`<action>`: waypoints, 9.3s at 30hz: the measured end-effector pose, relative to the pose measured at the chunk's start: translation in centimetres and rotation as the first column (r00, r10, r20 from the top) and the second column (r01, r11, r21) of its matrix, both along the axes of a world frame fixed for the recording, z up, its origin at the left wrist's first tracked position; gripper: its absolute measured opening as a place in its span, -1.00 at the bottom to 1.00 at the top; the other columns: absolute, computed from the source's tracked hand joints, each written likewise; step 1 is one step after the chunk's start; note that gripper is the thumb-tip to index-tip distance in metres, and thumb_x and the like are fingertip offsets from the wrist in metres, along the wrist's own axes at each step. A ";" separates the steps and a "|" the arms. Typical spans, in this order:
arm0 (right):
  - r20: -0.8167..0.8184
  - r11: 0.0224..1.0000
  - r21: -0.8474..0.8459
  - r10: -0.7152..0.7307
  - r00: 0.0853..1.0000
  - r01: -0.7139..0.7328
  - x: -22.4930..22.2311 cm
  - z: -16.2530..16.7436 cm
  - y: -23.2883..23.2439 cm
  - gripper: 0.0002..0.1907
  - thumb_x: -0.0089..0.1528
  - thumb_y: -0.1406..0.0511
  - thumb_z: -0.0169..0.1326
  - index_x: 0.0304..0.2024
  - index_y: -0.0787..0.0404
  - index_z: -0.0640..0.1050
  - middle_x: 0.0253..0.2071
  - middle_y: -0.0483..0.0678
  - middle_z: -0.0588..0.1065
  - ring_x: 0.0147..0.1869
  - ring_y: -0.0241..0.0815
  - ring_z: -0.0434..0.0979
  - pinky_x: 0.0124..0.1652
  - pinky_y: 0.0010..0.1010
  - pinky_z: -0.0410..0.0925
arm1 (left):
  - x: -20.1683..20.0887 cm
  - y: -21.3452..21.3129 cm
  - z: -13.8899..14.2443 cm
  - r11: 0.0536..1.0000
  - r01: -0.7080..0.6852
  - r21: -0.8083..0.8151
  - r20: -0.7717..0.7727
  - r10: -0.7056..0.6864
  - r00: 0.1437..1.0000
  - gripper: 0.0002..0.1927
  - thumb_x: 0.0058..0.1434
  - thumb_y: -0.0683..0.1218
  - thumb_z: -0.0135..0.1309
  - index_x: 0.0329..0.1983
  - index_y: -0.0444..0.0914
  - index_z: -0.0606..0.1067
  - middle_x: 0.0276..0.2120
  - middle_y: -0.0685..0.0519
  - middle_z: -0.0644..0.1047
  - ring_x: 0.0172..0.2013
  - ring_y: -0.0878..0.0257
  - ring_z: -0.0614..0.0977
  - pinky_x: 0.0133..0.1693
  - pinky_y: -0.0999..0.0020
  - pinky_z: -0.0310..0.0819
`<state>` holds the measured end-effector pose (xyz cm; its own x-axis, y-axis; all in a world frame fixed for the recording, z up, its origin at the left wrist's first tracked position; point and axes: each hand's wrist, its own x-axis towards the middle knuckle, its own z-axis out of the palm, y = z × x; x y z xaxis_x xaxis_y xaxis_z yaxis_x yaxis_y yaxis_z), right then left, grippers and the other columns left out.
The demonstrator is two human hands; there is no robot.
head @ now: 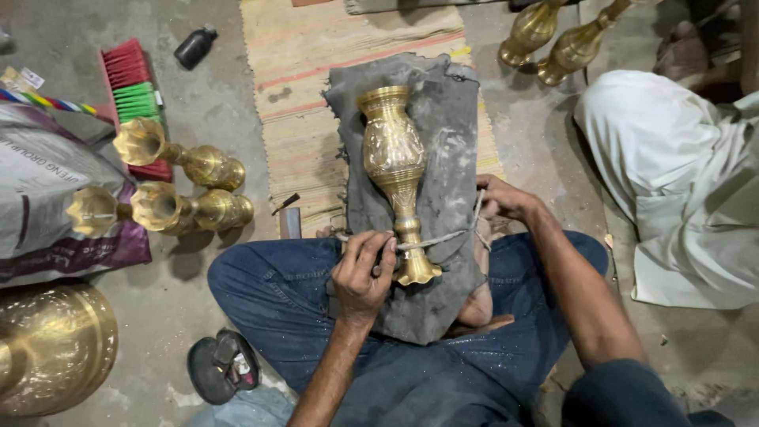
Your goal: The person sits on the floor and uses a hammer and chisel to shape a brass vase-like object. They repeatedly strike the chisel against the object's surface, rotating it to work on different areas. Other similar brass objects are visible nearby.
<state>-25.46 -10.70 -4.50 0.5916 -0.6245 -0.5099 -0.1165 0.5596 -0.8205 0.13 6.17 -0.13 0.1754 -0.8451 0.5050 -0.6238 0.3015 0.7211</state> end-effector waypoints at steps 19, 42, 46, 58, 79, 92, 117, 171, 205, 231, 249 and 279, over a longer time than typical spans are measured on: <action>-0.206 0.880 -0.475 -0.109 0.972 -0.002 4.0 0.2 -1.3 -0.44 0.16 0.25 0.30 0.19 0.30 0.52 0.13 0.02 0.56 0.15 -0.21 0.51 0.15 -0.32 0.40 | -0.1 -0.1 0.6 1.000 -0.018 -0.022 0.071 0.019 0.997 -0.84 0.24 -0.17 0.29 -0.13 -0.26 0.60 -0.19 0.00 0.59 -0.29 0.10 0.70 -0.28 0.24 0.60; -0.044 0.363 -0.882 -0.700 0.713 0.302 2.8 -1.0 11.1 -0.84 0.31 0.52 -0.07 -0.09 0.33 0.49 -0.10 0.02 0.43 -0.01 -0.05 0.50 0.04 -0.35 0.36 | 0.1 0.1 0.4 1.000 -0.015 -0.003 0.085 0.015 0.996 -0.84 0.27 -0.15 0.28 -0.11 -0.24 0.62 -0.19 0.01 0.59 -0.33 0.12 0.67 -0.32 0.25 0.56; -0.366 0.360 -0.919 -0.636 0.679 -0.159 1.0 0.5 11.9 -0.79 0.22 0.48 0.07 -0.08 0.36 0.50 0.02 0.17 0.49 0.01 0.22 0.49 -0.05 -0.12 0.38 | 0.0 0.1 0.9 0.999 -0.007 0.049 0.010 0.006 1.000 -0.83 0.25 -0.17 0.29 -0.10 -0.25 0.63 -0.20 0.01 0.60 -0.37 0.18 0.68 -0.39 0.29 0.55; -0.721 0.386 -0.685 -0.237 0.651 -0.618 -2.7 -2.1 22.6 -0.67 0.07 0.22 0.30 -0.23 0.18 0.47 -0.14 0.12 0.51 -0.09 0.18 0.54 -0.12 -0.08 0.41 | 0.1 0.4 0.0 0.978 -0.031 0.205 -0.198 0.072 0.977 -0.78 0.32 -0.18 0.24 0.02 -0.23 0.60 -0.23 0.06 0.55 -0.54 0.41 0.47 -0.47 0.44 0.39; -0.687 0.352 -0.724 -0.294 0.665 -0.593 -1.0 -0.5 24.0 -0.58 0.01 0.21 0.18 -0.22 0.39 0.46 -0.27 0.26 0.54 -0.20 0.24 0.58 -0.23 -0.09 0.45 | 1.1 1.2 1.3 0.961 -0.050 0.273 -0.226 0.114 0.967 -0.75 0.36 -0.20 0.21 0.09 -0.24 0.58 -0.40 0.10 0.44 -0.49 0.38 0.40 -0.46 0.42 0.30; -0.406 0.462 -0.865 -0.419 0.812 -0.194 1.7 1.0 17.0 -0.10 -0.01 0.31 0.39 0.26 0.47 0.24 0.04 0.29 0.48 0.04 0.33 0.49 0.00 -0.04 0.38 | 0.1 0.3 -1.0 0.963 -0.246 0.108 0.264 0.211 0.941 -0.78 0.40 -0.14 0.20 0.08 -0.20 0.58 -0.32 0.03 0.56 -0.35 0.09 0.65 -0.33 0.19 0.53; -0.502 0.503 -0.816 -0.374 0.780 -0.284 2.9 4.7 7.5 0.03 0.25 0.35 0.16 0.56 0.32 -0.18 0.00 0.45 0.51 0.00 0.47 0.53 -0.10 0.07 0.38 | -1.2 -4.6 -1.1 0.968 -0.233 0.096 0.089 0.225 0.970 -0.80 0.49 -0.06 -0.01 0.08 -0.18 0.53 -0.13 -0.10 0.58 -0.19 -0.14 0.65 -0.24 0.01 0.51; -0.241 0.753 -0.349 -0.648 0.722 0.559 3.8 6.8 14.9 -0.36 0.13 0.09 0.31 0.13 0.27 0.42 -0.51 -0.09 0.47 -0.67 -0.29 0.39 -0.67 -0.40 0.33 | 3.0 -3.0 1.2 0.840 0.081 0.536 -0.323 0.115 0.939 -0.44 0.35 0.24 0.00 0.11 -0.31 0.50 -0.26 -0.19 0.63 -0.23 -0.07 0.66 -0.16 0.12 0.50; -0.826 0.813 -0.366 -0.060 0.560 -0.452 -4.3 13.9 33.7 -0.30 0.16 -0.11 0.15 0.25 0.04 0.43 -0.04 0.13 0.62 0.05 0.16 0.63 0.00 -0.12 0.43 | 3.4 2.5 0.4 0.863 -0.054 0.503 -0.178 0.164 0.970 -0.50 0.35 0.19 0.03 0.17 -0.22 0.49 -0.25 -0.20 0.66 -0.20 -0.12 0.70 -0.16 0.04 0.52; -0.657 0.324 -0.751 -0.448 0.607 -0.575 -2.6 6.4 12.1 -0.72 0.26 0.31 0.17 0.04 0.12 0.61 -0.08 0.13 0.59 -0.07 0.13 0.62 -0.09 -0.14 0.45 | 3.1 2.0 -0.4 0.848 -0.051 0.527 -0.171 0.165 0.971 -0.52 0.36 0.16 -0.04 0.18 -0.22 0.49 -0.25 -0.23 0.66 -0.18 -0.21 0.68 -0.17 -0.07 0.49; 0.219 0.484 -0.345 -0.792 0.570 0.804 -7.8 14.6 4.2 -0.73 0.48 0.17 0.01 -0.08 0.25 0.57 -0.16 -0.03 0.57 -0.19 -0.21 0.69 -0.15 -0.30 0.60 | 3.0 3.1 1.0 0.887 -0.101 0.451 -0.071 0.148 0.986 -0.42 0.40 0.15 -0.05 0.40 -0.20 0.27 -0.11 -0.30 0.61 -0.13 -0.29 0.64 -0.15 -0.14 0.50; -0.706 0.754 -0.603 -0.350 0.616 -0.262 -9.2 10.9 9.8 -0.67 0.36 0.18 0.08 0.03 0.27 0.60 -0.15 0.05 0.66 -0.12 -0.14 0.67 -0.08 -0.25 0.46 | 1.4 3.9 1.6 0.941 -0.223 0.253 0.217 0.169 0.961 -0.50 0.41 0.02 -0.08 0.39 -0.15 0.31 0.13 -0.20 0.54 -0.19 -0.25 0.66 -0.31 -0.07 0.58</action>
